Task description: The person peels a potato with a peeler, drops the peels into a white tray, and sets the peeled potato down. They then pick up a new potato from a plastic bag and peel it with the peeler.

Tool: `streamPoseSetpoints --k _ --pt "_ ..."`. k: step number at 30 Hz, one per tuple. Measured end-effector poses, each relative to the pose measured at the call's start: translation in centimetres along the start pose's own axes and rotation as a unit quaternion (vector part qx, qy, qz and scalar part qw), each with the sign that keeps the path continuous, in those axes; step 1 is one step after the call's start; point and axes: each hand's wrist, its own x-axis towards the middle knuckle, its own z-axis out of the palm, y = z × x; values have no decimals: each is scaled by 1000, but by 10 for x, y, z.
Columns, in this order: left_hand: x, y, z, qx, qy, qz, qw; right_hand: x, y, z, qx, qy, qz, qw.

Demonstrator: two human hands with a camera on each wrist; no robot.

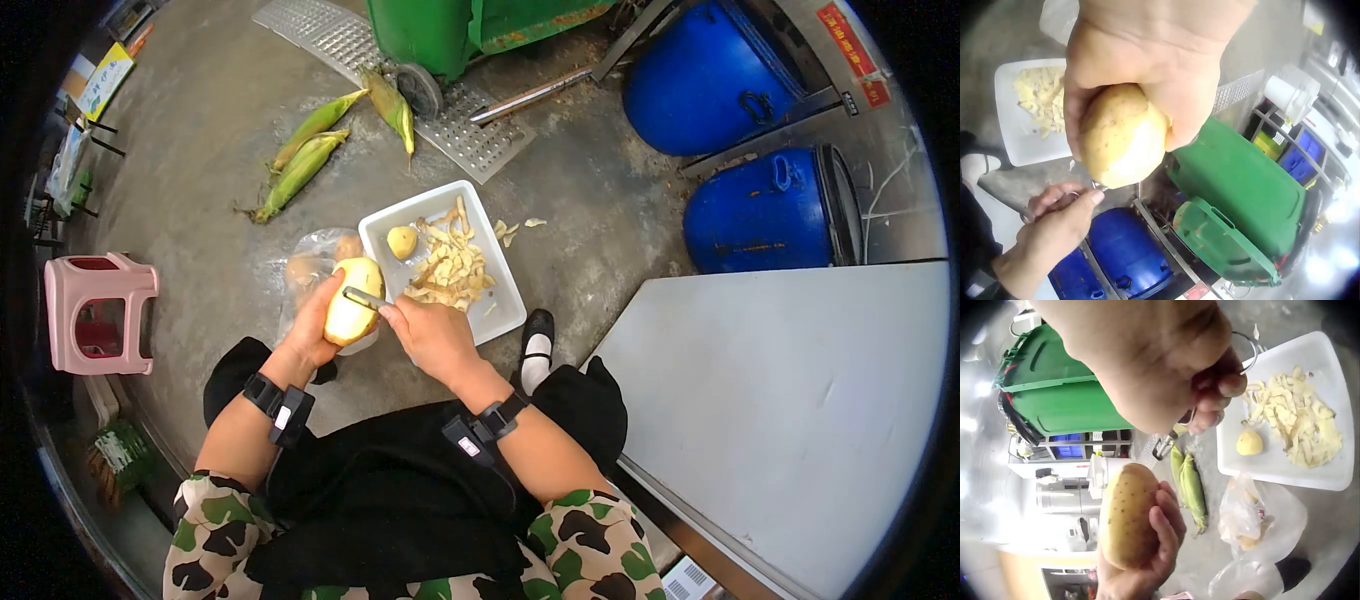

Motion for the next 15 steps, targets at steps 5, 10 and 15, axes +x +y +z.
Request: streamPoseSetpoints --k 5,10,15 --pt "-11 -5 4 113 -28 0 993 11 38 17 -4 19 76 997" --pt "-20 -1 18 23 -107 -42 993 8 43 24 54 -7 126 991" --pt "-10 8 16 -102 -67 -7 992 9 26 15 153 43 143 977"
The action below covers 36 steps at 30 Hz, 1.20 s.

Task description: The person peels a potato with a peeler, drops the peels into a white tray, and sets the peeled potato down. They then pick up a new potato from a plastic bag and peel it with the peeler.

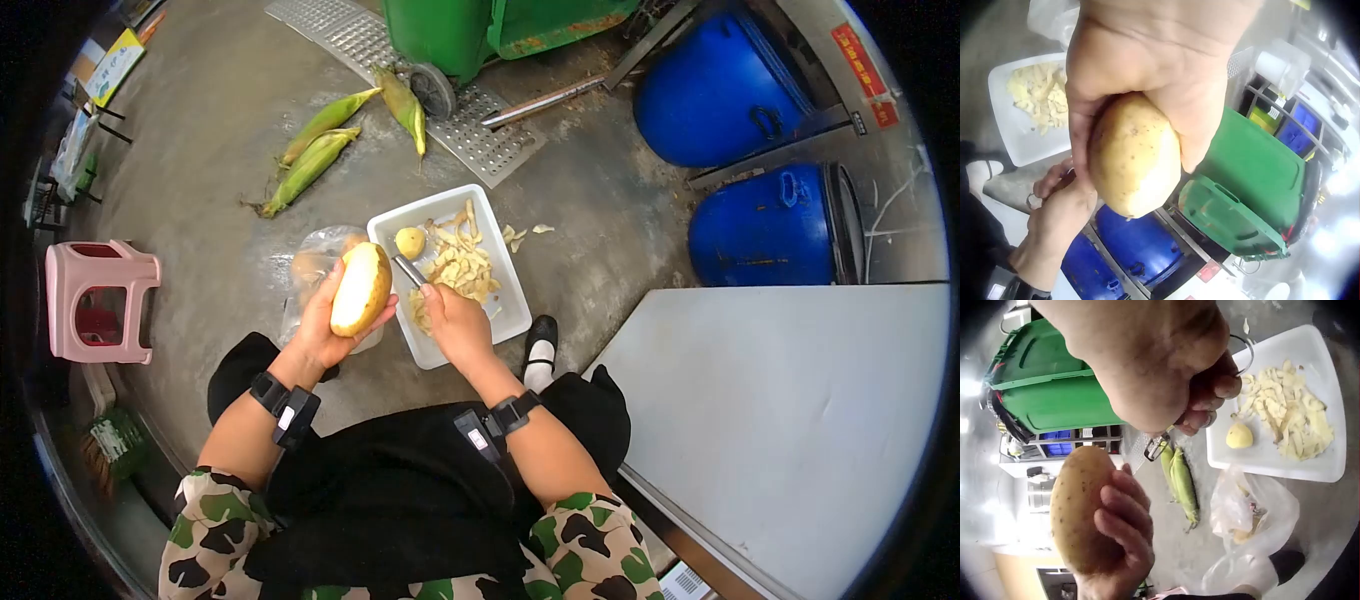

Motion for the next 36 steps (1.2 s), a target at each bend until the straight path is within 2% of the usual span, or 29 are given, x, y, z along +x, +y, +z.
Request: streamPoseSetpoints --k 3,6,9,15,17,20,26,29,30,33,36 --pt "8 -2 -3 -45 42 38 997 -11 -19 -5 -18 37 -152 987" --pt "9 -4 0 -34 72 51 996 -22 -36 1 -71 55 -265 960" --pt "10 -8 7 -23 96 52 994 -20 -35 6 -114 87 -274 951" --pt "11 -13 9 23 92 24 995 0 -31 -5 -169 102 -171 965" --pt "9 -13 7 28 88 10 996 2 -27 -2 -163 98 -163 968" --pt "6 -9 -4 44 15 -26 999 4 -26 -3 -155 89 -151 972" --pt "-5 -7 -11 98 -10 -46 994 9 -16 -4 -187 65 -119 973" --pt "-17 -5 -8 138 -166 -27 976 9 -8 -7 -196 46 -84 976" --pt "-17 -3 -8 113 -204 -51 971 9 -5 -8 -199 35 -72 977" --pt "-16 -5 1 114 -87 -50 988 7 14 -5 -188 10 -75 979" --pt "-12 -5 18 61 -16 -13 998 4 1 -9 -218 1 -53 974"
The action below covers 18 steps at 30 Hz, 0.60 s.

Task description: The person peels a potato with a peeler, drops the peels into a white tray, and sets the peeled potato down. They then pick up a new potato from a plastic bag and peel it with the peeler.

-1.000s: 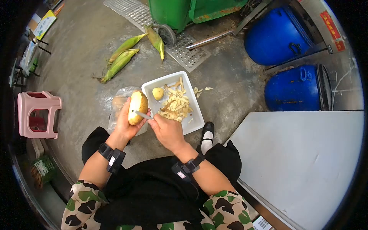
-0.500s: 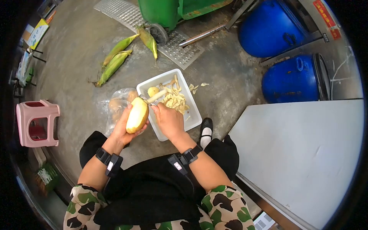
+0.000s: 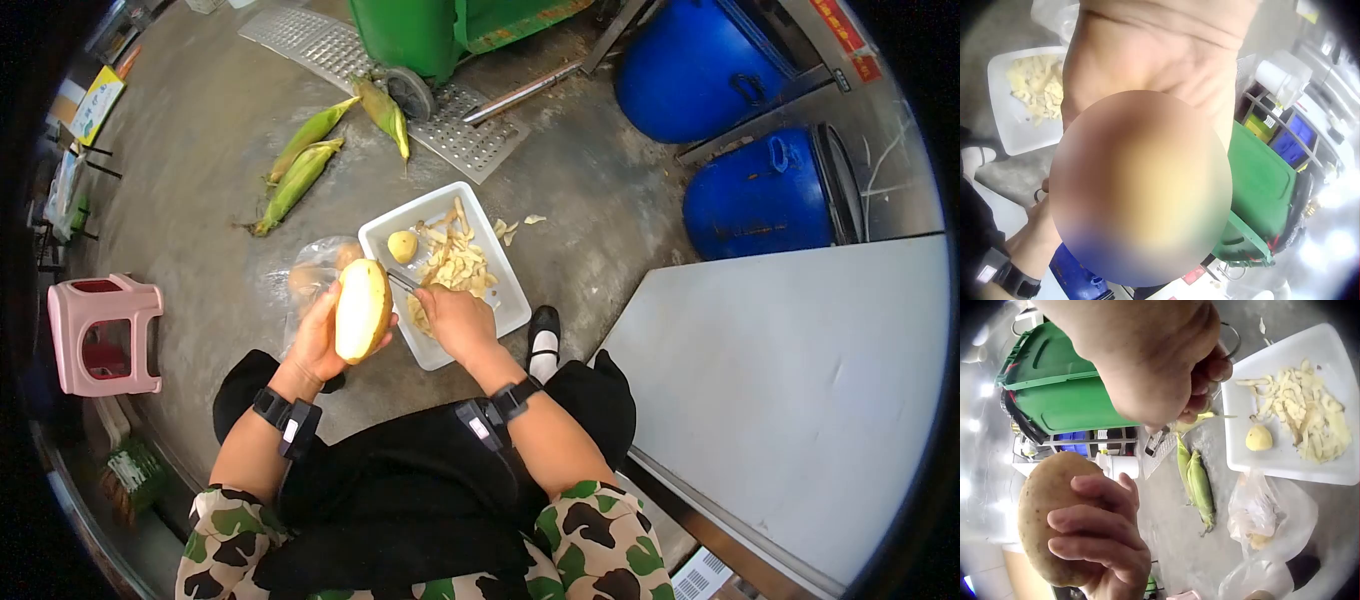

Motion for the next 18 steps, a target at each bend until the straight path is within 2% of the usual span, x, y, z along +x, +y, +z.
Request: streamPoseSetpoints --k 3,6,9,12,15,18 --pt "11 0 -22 -21 -21 -13 999 -6 -16 -17 68 34 0 997" --pt "18 -1 -25 -4 0 -20 1000 -13 -24 -19 133 70 -99 984" --pt "15 -4 -19 54 37 -47 997 -19 -30 -20 111 74 -138 981" --pt "11 -3 -19 114 -6 -43 993 -10 -18 -19 94 73 -113 986" --pt "9 -7 -21 127 11 -54 990 -6 -15 -15 79 57 -71 993" --pt "1 -5 -24 144 -73 -67 985 1 0 -5 60 32 -29 997"
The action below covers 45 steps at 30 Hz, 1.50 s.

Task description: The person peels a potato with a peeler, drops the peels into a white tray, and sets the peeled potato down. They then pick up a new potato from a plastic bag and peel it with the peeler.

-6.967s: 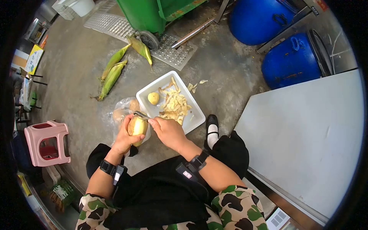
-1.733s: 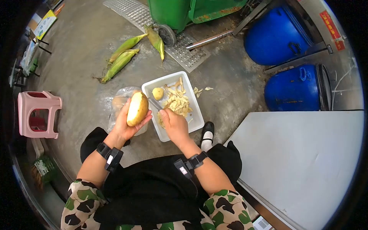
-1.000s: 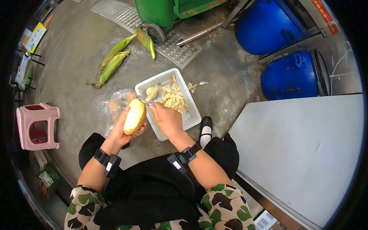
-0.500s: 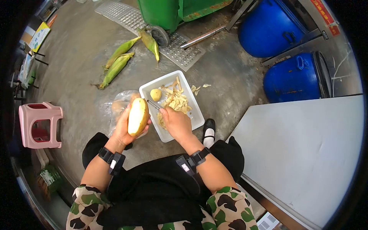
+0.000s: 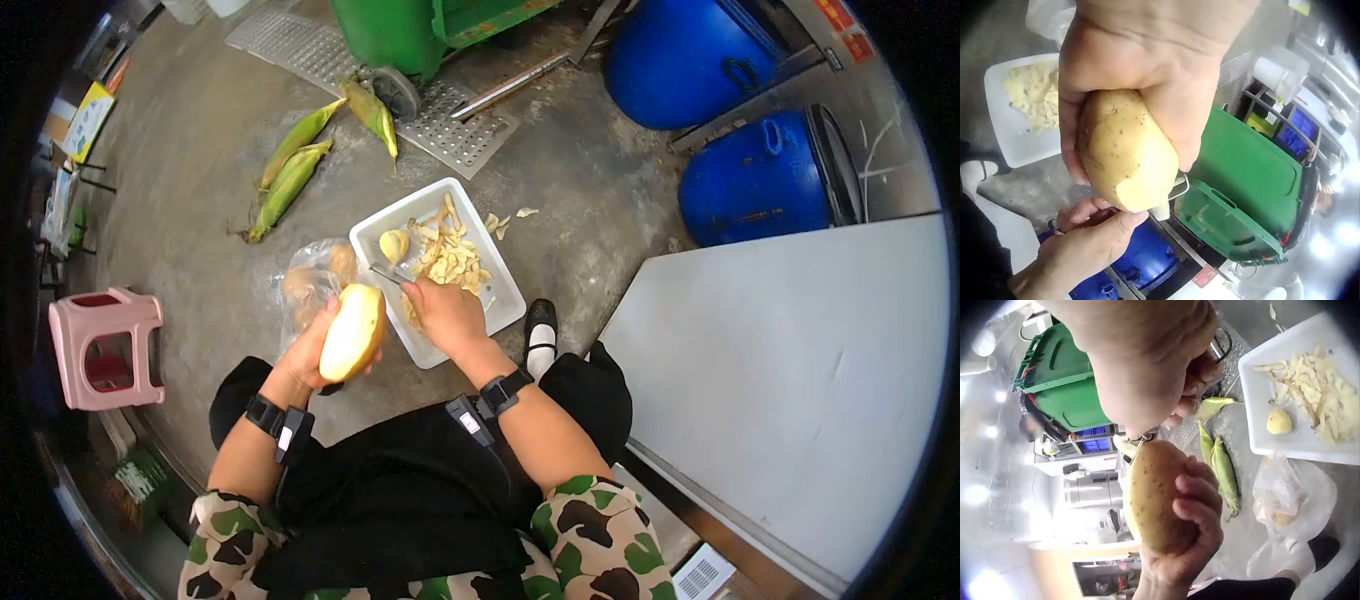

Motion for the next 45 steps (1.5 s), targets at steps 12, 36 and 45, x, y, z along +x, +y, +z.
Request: streamPoseSetpoints --k 12,36,45 --pt "8 9 -7 -205 59 69 975 -7 -25 -12 120 57 -57 989" --pt "19 16 11 -229 118 30 966 -11 -41 -12 -15 146 -231 962" --pt "6 4 1 -170 87 32 981 -5 -33 -9 78 104 -131 983"
